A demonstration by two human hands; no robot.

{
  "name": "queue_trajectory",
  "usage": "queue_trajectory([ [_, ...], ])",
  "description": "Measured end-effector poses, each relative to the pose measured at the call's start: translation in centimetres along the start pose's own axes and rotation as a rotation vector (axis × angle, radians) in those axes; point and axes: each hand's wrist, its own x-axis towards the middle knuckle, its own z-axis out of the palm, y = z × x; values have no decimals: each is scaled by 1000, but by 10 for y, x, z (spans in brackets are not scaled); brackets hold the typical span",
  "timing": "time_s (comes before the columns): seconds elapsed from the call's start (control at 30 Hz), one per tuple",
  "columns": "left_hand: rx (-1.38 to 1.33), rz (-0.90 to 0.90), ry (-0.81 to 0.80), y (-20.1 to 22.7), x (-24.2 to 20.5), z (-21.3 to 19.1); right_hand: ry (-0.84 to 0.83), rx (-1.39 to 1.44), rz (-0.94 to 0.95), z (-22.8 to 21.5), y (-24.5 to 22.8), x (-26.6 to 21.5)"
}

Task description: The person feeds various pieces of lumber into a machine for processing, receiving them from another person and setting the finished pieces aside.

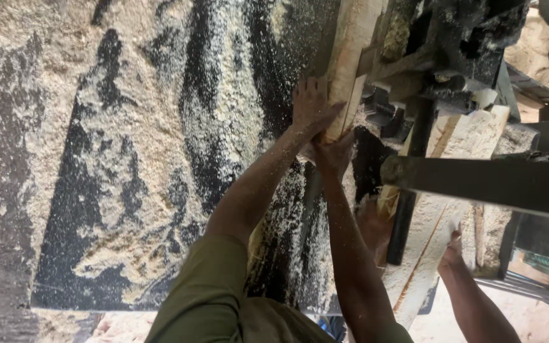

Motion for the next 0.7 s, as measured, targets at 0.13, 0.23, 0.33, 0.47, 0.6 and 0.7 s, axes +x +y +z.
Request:
queue_trajectory([
  [0.13, -40, -14, -32, 1, -34, -7, -39, -22, 71, -13, -6, -35],
  [0.23, -51, 6, -7, 0, -66, -12, -40, 41, 117, -20, -9, -69],
  [0.33, -71, 34, 4, -2, -94, -16, -42, 45, 113, -29, -10, -97],
  [0.47, -84, 23, -78, -3, -126, -19, -113, 105, 196, -36, -5, -135],
  [0.6, -58, 94, 59, -10, -163, -18, -106, 97, 172, -36, 19, -165],
  [0.7, -50, 100, 57, -13, -191, -17, -104, -74, 164, -31, 42, -184],
])
